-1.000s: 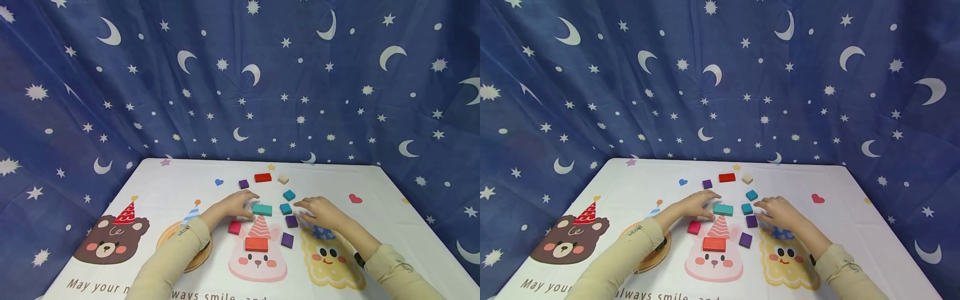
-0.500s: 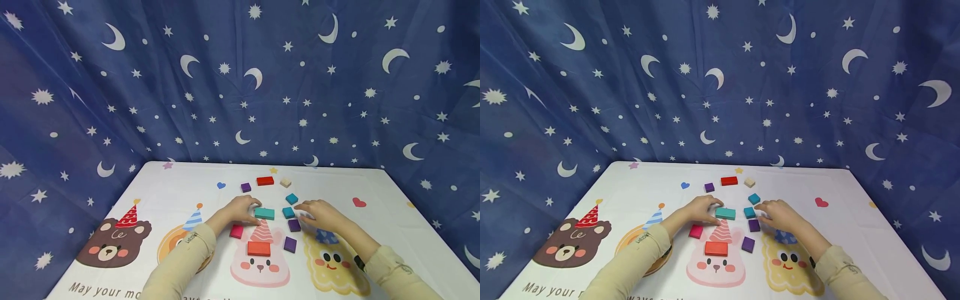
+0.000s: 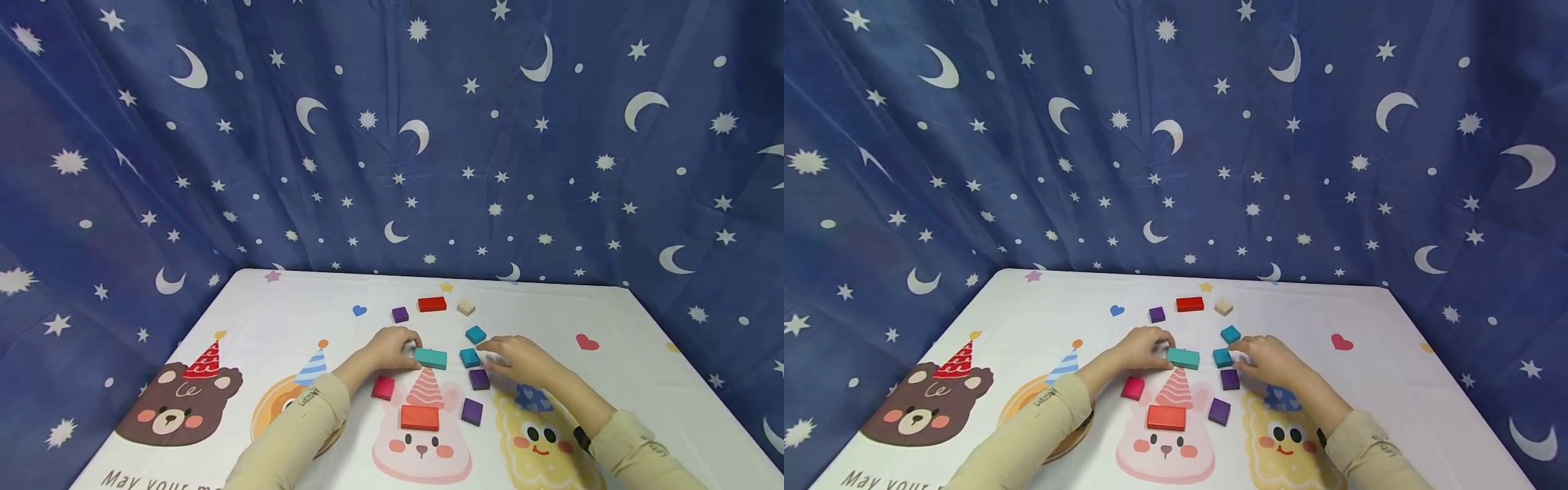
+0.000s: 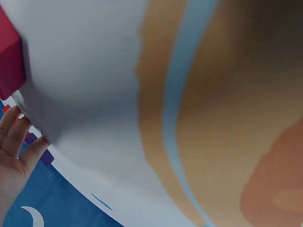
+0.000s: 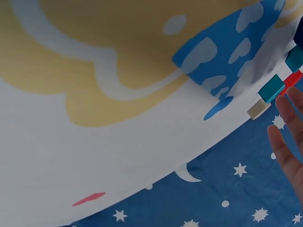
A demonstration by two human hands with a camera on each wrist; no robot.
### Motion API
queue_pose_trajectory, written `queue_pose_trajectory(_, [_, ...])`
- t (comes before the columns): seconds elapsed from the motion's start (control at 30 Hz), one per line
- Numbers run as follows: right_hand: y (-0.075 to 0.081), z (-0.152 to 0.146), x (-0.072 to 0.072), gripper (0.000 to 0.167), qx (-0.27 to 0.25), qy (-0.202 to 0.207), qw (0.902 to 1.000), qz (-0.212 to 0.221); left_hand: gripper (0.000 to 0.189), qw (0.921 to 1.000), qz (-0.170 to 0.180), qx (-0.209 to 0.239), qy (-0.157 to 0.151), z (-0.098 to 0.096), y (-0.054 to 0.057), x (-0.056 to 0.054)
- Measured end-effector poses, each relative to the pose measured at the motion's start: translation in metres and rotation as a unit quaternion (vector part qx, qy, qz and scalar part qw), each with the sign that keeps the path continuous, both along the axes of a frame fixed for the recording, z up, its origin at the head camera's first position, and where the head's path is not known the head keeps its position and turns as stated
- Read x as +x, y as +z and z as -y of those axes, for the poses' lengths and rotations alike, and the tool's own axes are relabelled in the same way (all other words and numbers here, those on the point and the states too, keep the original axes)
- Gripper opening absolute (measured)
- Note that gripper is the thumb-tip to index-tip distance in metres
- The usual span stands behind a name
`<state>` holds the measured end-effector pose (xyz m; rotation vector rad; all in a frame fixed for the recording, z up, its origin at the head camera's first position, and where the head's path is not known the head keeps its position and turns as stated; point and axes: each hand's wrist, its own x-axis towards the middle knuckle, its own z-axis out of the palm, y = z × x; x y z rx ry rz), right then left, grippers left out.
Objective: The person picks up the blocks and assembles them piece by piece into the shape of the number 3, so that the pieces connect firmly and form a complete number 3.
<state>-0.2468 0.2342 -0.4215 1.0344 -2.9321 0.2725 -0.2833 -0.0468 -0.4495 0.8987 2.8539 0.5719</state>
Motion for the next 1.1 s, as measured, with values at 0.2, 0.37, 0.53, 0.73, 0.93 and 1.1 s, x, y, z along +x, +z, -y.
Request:
queue_pose_trajectory(0.2, [-0.003, 0.008, -0.001, 0.029, -0.007, -0.021, 0.9994, 0.026, 0.029, 1.0, -0.002, -0.003, 0.008, 0.002, -0.002, 0.004])
queue_pose_trajectory(0.37, [-0.003, 0.011, -0.005, 0.03, -0.005, -0.026, 0.9991, 0.032, 0.029, 0.9997, -0.021, 0.005, 0.008, 0.003, -0.003, 0.003])
queue_pose_trajectory(0.53, [-0.003, 0.016, -0.01, 0.029, -0.002, -0.036, 0.9983, 0.047, 0.027, 0.9995, -0.022, 0.021, 0.011, 0.005, -0.004, 0.003])
queue_pose_trajectory(0.73, [-0.004, 0.022, -0.015, 0.031, -0.005, -0.054, 0.9963, 0.067, 0.026, 0.9991, -0.002, 0.037, 0.019, 0.008, -0.003, 0.002])
queue_pose_trajectory(0.93, [-0.012, 0.02, -0.017, 0.031, -0.018, -0.054, 0.9949, 0.083, 0.026, 0.9981, 0.024, 0.057, 0.009, 0.009, -0.005, 0.005])
queue_pose_trajectory(1.1, [-0.012, 0.018, -0.021, 0.032, -0.024, -0.051, 0.9944, 0.09, 0.026, 0.9968, 0.026, 0.074, 0.015, 0.008, -0.004, 0.004])
